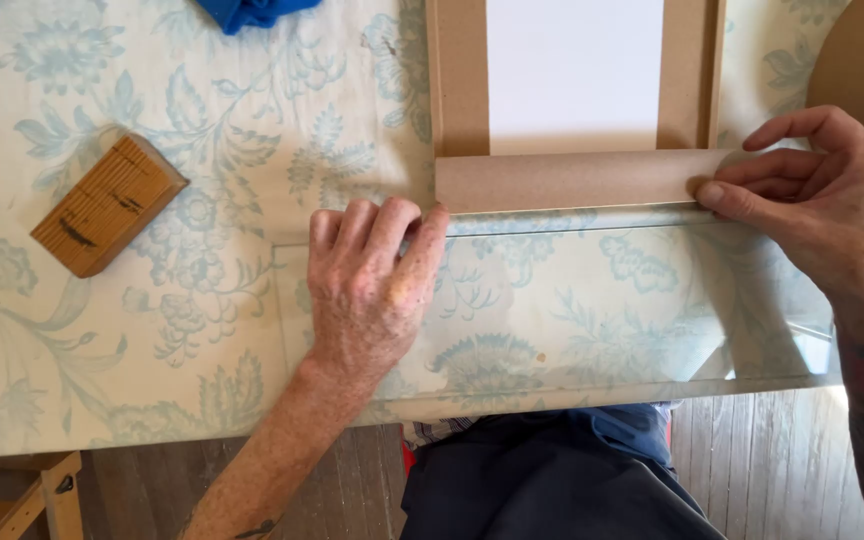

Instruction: Assembling a picture frame by cutting and applying tape to cardboard and glass components.

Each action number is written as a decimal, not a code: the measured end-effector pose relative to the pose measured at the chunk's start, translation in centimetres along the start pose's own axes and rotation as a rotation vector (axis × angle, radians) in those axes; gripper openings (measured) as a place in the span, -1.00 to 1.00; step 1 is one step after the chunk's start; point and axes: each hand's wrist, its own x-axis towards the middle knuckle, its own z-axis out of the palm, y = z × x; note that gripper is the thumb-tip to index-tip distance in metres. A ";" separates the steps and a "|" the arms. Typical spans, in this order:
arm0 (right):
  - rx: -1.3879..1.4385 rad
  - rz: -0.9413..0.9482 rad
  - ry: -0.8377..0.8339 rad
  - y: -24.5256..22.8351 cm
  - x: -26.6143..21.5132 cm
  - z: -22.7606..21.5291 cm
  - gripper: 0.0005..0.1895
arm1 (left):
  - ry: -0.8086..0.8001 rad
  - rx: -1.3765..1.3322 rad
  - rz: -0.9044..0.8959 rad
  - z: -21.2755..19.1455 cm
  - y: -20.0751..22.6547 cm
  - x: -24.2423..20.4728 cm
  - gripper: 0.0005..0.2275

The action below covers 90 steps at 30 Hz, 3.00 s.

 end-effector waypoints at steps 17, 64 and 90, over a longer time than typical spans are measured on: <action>0.230 -0.037 -0.092 1.3 -0.5 -2.4 -0.80 | -0.026 0.086 0.104 0.2 -0.7 -1.0 -0.89; -0.524 -0.643 0.031 4.0 -7.5 1.1 -0.24 | -0.122 0.160 -0.002 -2.2 3.9 -0.4 -0.69; -0.427 -0.900 0.344 -2.6 7.0 4.4 -0.83 | -0.069 -0.010 -0.252 6.6 -2.9 8.4 -0.68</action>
